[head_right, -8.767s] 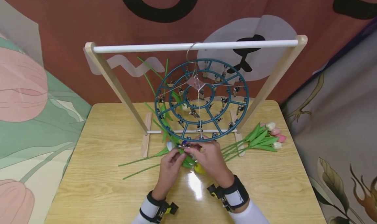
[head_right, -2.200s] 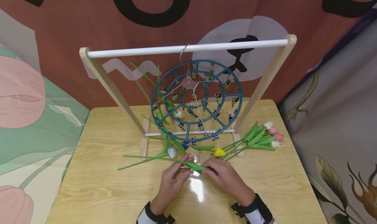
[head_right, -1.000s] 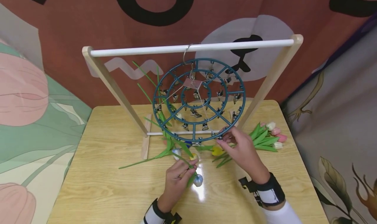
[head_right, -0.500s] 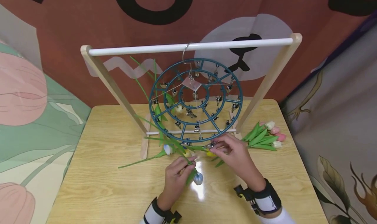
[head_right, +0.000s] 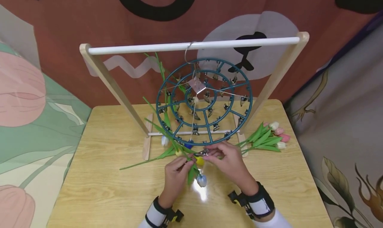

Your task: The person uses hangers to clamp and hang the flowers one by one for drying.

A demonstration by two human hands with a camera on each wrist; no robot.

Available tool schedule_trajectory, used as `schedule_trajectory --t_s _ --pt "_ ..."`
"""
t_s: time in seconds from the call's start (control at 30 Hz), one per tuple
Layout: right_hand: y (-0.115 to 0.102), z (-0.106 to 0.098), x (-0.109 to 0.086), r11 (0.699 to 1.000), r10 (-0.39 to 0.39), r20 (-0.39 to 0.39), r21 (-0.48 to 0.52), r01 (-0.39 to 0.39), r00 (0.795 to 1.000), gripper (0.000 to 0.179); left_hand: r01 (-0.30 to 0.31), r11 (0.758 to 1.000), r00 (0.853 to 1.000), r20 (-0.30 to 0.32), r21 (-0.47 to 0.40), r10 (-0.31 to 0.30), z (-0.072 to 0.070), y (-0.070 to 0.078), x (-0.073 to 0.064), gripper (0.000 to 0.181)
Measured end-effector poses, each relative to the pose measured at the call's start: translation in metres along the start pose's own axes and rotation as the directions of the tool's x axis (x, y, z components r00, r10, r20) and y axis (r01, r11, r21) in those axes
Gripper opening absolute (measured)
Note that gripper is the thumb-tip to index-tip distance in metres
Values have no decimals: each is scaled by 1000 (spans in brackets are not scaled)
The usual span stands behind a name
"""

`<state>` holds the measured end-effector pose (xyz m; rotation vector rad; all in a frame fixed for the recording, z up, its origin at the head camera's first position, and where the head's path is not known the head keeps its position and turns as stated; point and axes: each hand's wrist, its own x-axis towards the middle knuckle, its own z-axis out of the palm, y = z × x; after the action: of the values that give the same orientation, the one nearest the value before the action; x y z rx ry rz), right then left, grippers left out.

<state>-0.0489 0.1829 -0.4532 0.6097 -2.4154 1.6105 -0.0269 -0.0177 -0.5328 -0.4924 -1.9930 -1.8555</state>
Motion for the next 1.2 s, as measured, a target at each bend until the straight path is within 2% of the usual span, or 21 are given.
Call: schedule_trajectory --t_s 0.17,0.37,0.47,0.57,0.7,0.8,0.97,1.03,1.2 --pt "-3 8 1 999 -42 -30 10 42 999 31 27 999 1000 12 -26 -26 -1 0 3 13" --pt "-3 15 2 998 -66 -57 16 67 996 32 59 998 998 10 -14 -59 -1 1 5 10" --pt "-2 18 3 997 -79 -69 15 80 995 30 46 999 999 2 -7 -46 0 1 5 8" --pt "-1 20 4 994 -107 -91 10 108 990 31 7 1000 1000 -7 -1 -7 2 -1 5 8" --pt "0 22 5 991 -123 -103 38 128 987 31 -6 1000 1000 -5 -7 6 4 -2 6 8" --pt "1 23 5 990 -119 -101 67 126 988 30 15 1000 1000 13 -9 -15 4 0 8 7" --pt "3 24 5 982 -166 -119 67 175 979 32 58 998 997 43 -17 -58 4 4 10 9" --pt "3 24 6 981 -179 -122 57 187 976 32 57 998 997 47 -16 -56 5 3 10 9" --pt "3 22 6 991 -133 -106 17 135 985 29 77 997 996 54 -3 -76 4 0 10 10"
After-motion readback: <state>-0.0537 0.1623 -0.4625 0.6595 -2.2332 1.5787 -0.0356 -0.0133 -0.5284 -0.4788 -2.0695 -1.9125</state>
